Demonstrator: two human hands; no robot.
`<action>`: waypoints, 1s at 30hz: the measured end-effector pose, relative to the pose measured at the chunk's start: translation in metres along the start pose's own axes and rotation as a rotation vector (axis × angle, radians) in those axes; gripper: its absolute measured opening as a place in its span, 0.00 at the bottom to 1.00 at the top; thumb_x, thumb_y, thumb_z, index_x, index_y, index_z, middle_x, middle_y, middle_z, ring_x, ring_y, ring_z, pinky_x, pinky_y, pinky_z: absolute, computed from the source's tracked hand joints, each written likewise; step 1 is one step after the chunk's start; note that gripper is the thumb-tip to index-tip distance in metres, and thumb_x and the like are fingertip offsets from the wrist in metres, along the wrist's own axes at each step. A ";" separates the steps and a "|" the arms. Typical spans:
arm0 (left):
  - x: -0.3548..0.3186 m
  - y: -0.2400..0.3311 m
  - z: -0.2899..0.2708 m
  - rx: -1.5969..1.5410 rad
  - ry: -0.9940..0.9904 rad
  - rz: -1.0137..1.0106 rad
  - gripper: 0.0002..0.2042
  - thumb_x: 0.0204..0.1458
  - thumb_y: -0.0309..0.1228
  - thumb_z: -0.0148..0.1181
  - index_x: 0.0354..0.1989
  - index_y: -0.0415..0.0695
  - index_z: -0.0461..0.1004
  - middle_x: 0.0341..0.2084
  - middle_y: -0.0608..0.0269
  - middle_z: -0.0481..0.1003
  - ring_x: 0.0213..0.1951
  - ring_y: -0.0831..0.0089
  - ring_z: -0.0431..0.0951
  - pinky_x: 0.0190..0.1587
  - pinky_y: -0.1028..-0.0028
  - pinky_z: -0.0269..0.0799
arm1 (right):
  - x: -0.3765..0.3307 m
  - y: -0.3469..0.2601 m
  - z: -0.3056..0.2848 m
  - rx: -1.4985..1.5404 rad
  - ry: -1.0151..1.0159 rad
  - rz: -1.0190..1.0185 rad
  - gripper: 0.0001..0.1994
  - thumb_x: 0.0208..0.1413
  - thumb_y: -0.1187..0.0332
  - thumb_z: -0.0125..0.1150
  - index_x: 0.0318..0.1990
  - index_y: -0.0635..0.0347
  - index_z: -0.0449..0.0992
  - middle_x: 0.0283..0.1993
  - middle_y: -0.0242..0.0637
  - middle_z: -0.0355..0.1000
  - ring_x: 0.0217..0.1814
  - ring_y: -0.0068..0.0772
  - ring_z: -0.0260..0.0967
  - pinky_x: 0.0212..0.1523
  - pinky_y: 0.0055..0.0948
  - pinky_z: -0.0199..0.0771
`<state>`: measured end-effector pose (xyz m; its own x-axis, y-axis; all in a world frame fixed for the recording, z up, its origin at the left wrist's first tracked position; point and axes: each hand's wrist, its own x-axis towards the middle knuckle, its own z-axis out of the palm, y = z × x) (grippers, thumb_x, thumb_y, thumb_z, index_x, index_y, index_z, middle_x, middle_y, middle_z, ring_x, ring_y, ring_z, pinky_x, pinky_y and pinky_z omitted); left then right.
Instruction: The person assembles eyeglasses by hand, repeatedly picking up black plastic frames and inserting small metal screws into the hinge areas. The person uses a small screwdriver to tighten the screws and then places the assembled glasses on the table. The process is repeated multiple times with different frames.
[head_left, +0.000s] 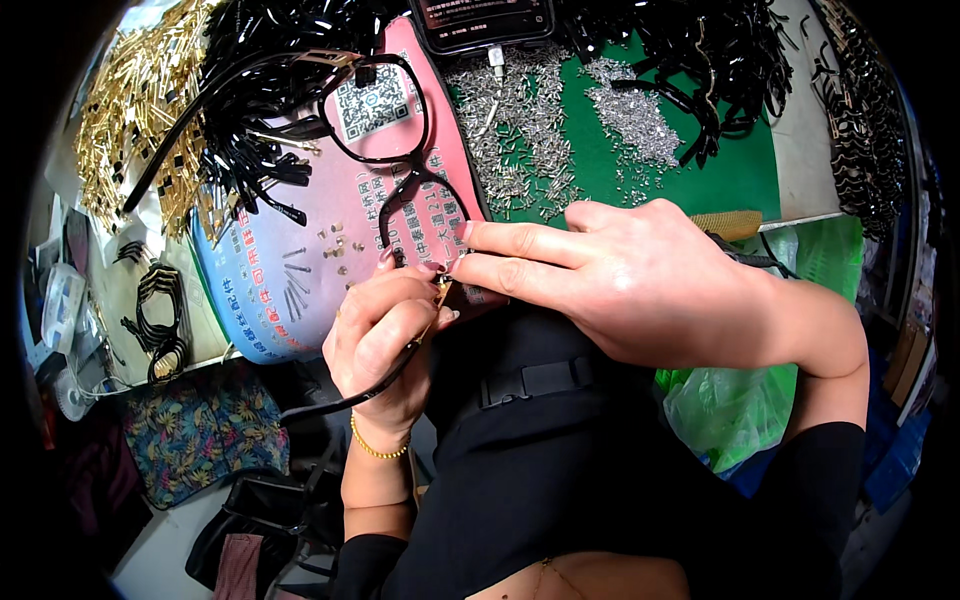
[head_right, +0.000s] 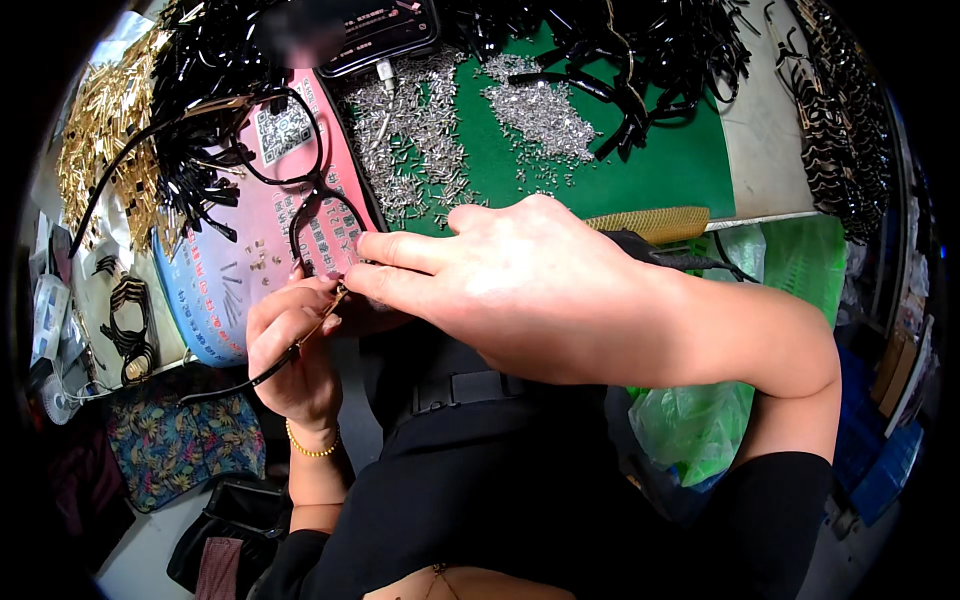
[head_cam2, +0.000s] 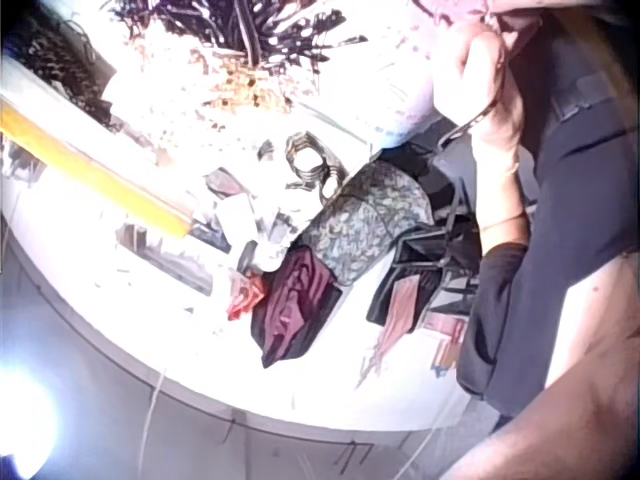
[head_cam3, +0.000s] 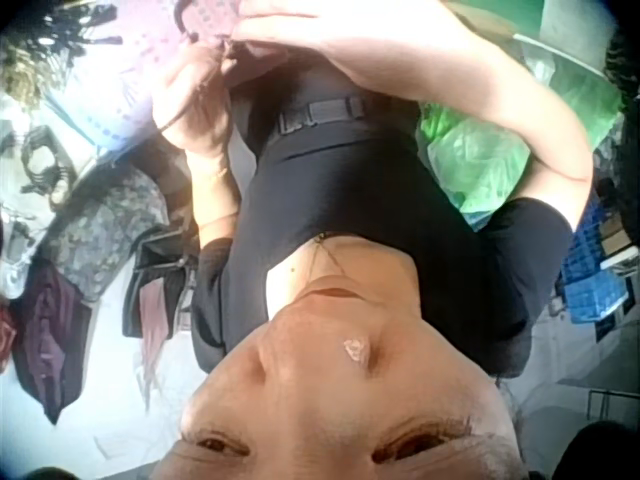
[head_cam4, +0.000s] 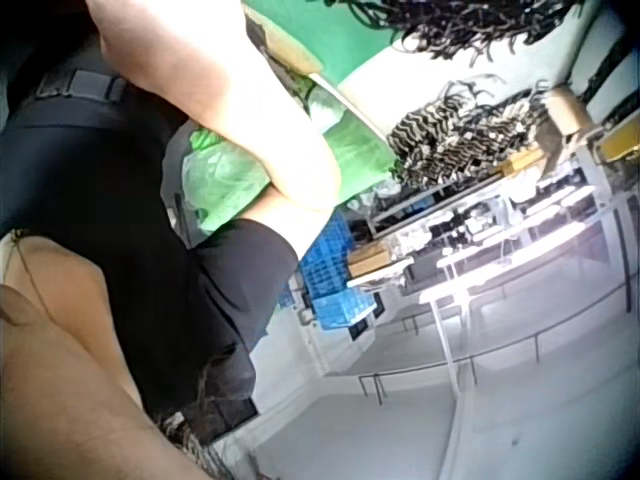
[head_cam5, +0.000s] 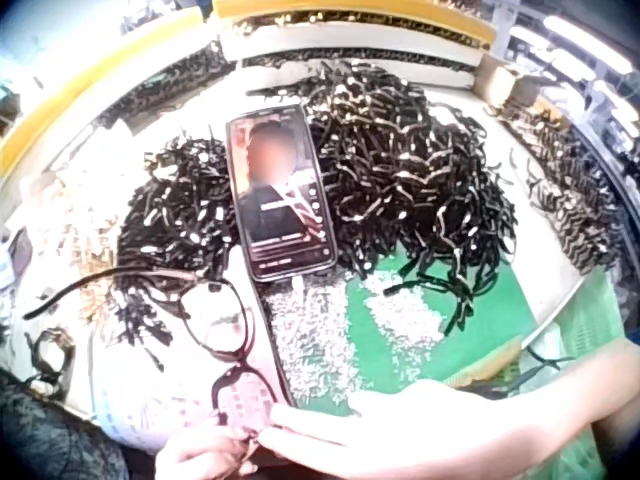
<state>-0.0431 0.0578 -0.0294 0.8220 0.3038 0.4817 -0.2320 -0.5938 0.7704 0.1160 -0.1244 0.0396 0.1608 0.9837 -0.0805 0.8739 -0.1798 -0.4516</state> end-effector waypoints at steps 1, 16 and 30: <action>0.002 0.001 -0.001 0.043 -0.027 0.017 0.14 0.40 0.17 0.72 0.33 0.41 0.74 0.31 0.58 0.78 0.36 0.59 0.83 0.48 0.59 0.80 | 0.001 0.000 0.000 0.007 0.000 0.002 0.31 0.44 0.76 0.64 0.61 0.45 0.74 0.64 0.26 0.72 0.29 0.32 0.72 0.20 0.24 0.73; 0.013 -0.002 -0.010 0.155 -0.183 0.052 0.15 0.40 0.16 0.71 0.37 0.43 0.77 0.31 0.60 0.79 0.36 0.60 0.83 0.44 0.62 0.80 | 0.003 0.002 -0.005 0.035 -0.048 0.016 0.31 0.41 0.77 0.63 0.59 0.47 0.75 0.63 0.26 0.72 0.29 0.28 0.71 0.21 0.24 0.74; -0.001 -0.007 -0.007 0.045 -0.084 0.035 0.18 0.40 0.14 0.73 0.40 0.45 0.79 0.37 0.60 0.72 0.38 0.62 0.83 0.52 0.54 0.79 | 0.003 -0.002 0.001 -0.044 0.025 0.002 0.29 0.43 0.75 0.64 0.58 0.47 0.76 0.61 0.26 0.72 0.27 0.26 0.70 0.19 0.23 0.72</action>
<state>-0.0457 0.0676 -0.0323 0.8550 0.2197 0.4697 -0.2395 -0.6362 0.7334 0.1146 -0.1209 0.0390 0.1738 0.9830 -0.0592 0.8926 -0.1826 -0.4122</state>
